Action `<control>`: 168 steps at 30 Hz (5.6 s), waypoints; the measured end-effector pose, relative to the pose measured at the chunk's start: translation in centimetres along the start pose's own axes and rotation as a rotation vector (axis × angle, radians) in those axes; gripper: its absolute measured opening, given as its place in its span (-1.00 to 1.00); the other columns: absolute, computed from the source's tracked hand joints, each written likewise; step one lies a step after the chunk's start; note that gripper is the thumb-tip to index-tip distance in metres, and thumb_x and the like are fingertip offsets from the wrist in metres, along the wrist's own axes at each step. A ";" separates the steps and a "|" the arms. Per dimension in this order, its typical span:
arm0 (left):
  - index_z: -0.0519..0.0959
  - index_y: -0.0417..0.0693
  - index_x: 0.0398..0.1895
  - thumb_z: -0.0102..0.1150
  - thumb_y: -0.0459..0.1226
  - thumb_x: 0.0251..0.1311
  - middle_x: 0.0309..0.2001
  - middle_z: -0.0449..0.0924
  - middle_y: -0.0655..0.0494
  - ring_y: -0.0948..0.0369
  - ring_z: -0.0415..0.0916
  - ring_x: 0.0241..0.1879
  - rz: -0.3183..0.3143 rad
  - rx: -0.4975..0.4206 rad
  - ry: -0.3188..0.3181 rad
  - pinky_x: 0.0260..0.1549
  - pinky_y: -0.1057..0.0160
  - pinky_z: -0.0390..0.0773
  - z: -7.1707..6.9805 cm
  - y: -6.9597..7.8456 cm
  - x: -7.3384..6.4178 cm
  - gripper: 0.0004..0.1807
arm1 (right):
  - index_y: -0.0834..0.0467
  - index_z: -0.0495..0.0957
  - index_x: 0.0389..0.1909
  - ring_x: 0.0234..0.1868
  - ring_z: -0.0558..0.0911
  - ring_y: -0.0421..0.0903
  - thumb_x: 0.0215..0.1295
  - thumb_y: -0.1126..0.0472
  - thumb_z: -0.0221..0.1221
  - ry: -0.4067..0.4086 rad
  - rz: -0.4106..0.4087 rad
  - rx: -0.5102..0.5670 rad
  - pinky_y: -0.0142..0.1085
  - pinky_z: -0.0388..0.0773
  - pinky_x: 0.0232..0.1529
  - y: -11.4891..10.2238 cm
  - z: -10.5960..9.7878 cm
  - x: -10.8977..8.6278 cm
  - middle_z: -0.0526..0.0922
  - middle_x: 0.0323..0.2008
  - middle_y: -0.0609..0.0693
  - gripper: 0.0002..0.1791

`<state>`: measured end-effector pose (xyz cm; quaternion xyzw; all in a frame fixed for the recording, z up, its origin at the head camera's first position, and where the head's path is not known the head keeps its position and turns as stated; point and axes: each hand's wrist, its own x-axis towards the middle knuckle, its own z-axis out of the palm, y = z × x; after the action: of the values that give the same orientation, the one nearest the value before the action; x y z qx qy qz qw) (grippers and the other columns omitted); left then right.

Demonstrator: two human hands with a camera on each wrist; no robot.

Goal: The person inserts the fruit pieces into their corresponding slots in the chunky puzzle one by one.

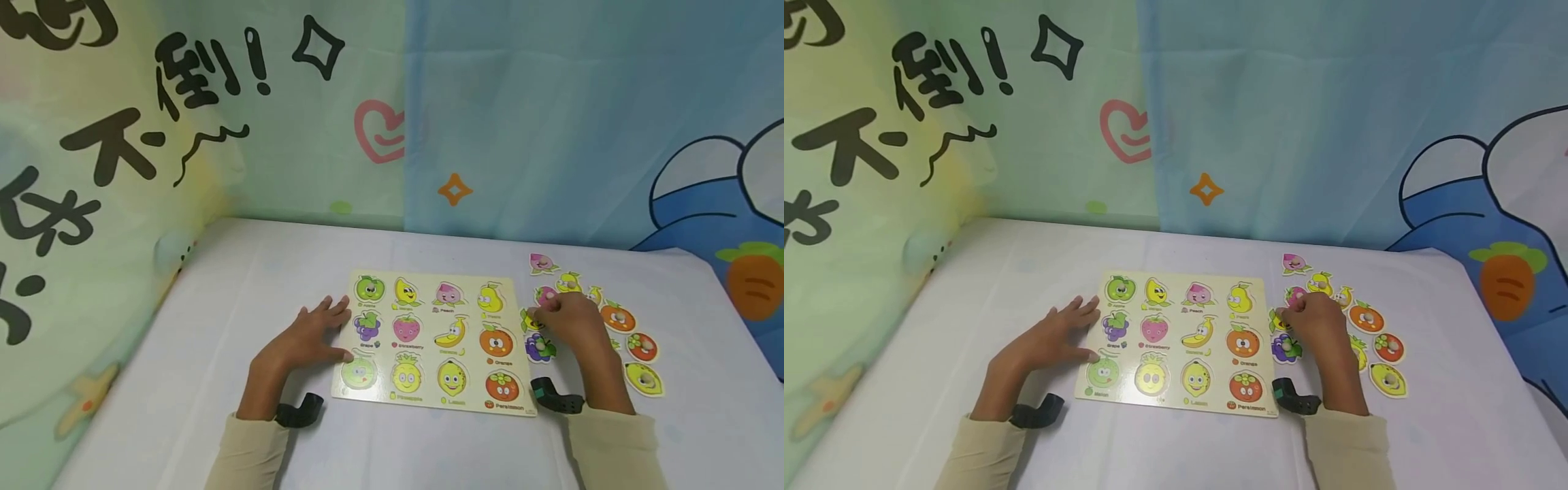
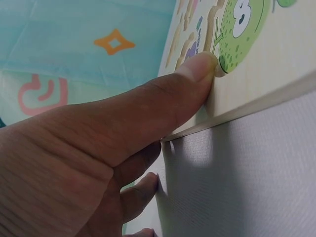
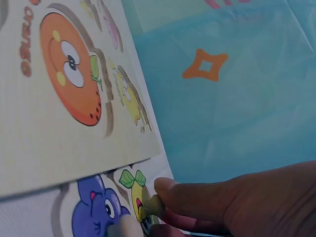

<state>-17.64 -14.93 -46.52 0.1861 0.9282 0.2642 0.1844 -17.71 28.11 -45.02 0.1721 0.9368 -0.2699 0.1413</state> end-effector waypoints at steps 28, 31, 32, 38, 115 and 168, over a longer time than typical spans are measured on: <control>0.34 -0.08 0.40 0.53 -0.10 -0.09 0.48 0.09 0.13 0.01 -0.20 0.50 -0.015 0.008 0.001 0.39 -0.16 -0.25 -0.1 0.0 -0.1 -0.08 | 0.25 0.65 -0.01 -0.08 0.56 0.11 0.35 0.20 0.20 0.309 -0.234 0.204 0.01 0.54 -0.13 -3.7 1.4 -1.0 0.66 -0.12 0.20 -0.72; 0.34 -0.07 0.40 0.53 -0.09 -0.09 0.48 0.08 0.14 0.03 -0.20 0.50 -0.020 0.010 0.002 0.40 -0.15 -0.25 -0.1 -0.2 -0.1 -0.07 | 0.23 0.67 -0.02 -0.11 0.59 0.04 0.35 0.17 0.21 0.319 -0.263 0.239 -0.01 0.58 -0.24 -4.4 2.1 -0.8 0.68 -0.14 0.15 -0.72; 0.33 -0.07 0.40 0.53 -0.09 -0.09 0.48 0.08 0.14 0.02 -0.20 0.50 -0.020 0.010 0.003 0.40 -0.15 -0.25 0.0 -0.2 -0.1 -0.07 | 0.23 0.67 -0.02 -0.12 0.59 0.04 0.35 0.16 0.21 0.316 -0.279 0.252 -0.03 0.58 -0.26 -4.7 2.3 -0.8 0.69 -0.15 0.15 -0.71; 0.33 -0.07 0.40 0.53 -0.09 -0.08 0.48 0.07 0.15 0.03 -0.20 0.50 -0.017 0.001 0.001 0.40 -0.15 -0.25 -0.1 -0.5 -0.1 -0.07 | 0.29 0.65 -0.02 -0.11 0.62 0.11 0.37 0.20 0.19 0.257 -0.391 0.317 -0.06 0.55 -0.09 -6.8 3.7 -0.5 0.68 -0.15 0.21 -0.72; 0.34 -0.04 0.40 0.52 -0.07 -0.08 0.48 0.08 0.15 0.02 -0.19 0.50 -0.010 0.024 0.002 0.40 -0.16 -0.22 -0.1 -0.3 0.3 -0.08 | 0.18 0.73 -0.23 -0.20 0.58 -0.03 0.25 0.22 0.30 0.029 -0.437 0.233 -0.15 0.51 -0.11 -15.4 11.1 0.8 0.70 -0.27 0.04 -0.86; 0.33 -0.05 0.41 0.51 -0.10 -0.06 0.49 0.08 0.17 0.06 -0.21 0.50 -0.021 0.001 0.000 0.41 -0.13 -0.25 -0.3 -0.2 0.2 -0.09 | 0.26 0.43 0.28 -0.10 0.52 0.11 0.47 0.13 0.02 0.282 -0.203 0.181 -0.27 0.60 -0.29 -1.0 -0.2 6.3 0.52 0.05 0.26 -0.54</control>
<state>-17.94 -15.12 -46.45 0.1765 0.9302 0.2620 0.1868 -23.87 28.96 -46.64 0.1248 0.9318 -0.3390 -0.0353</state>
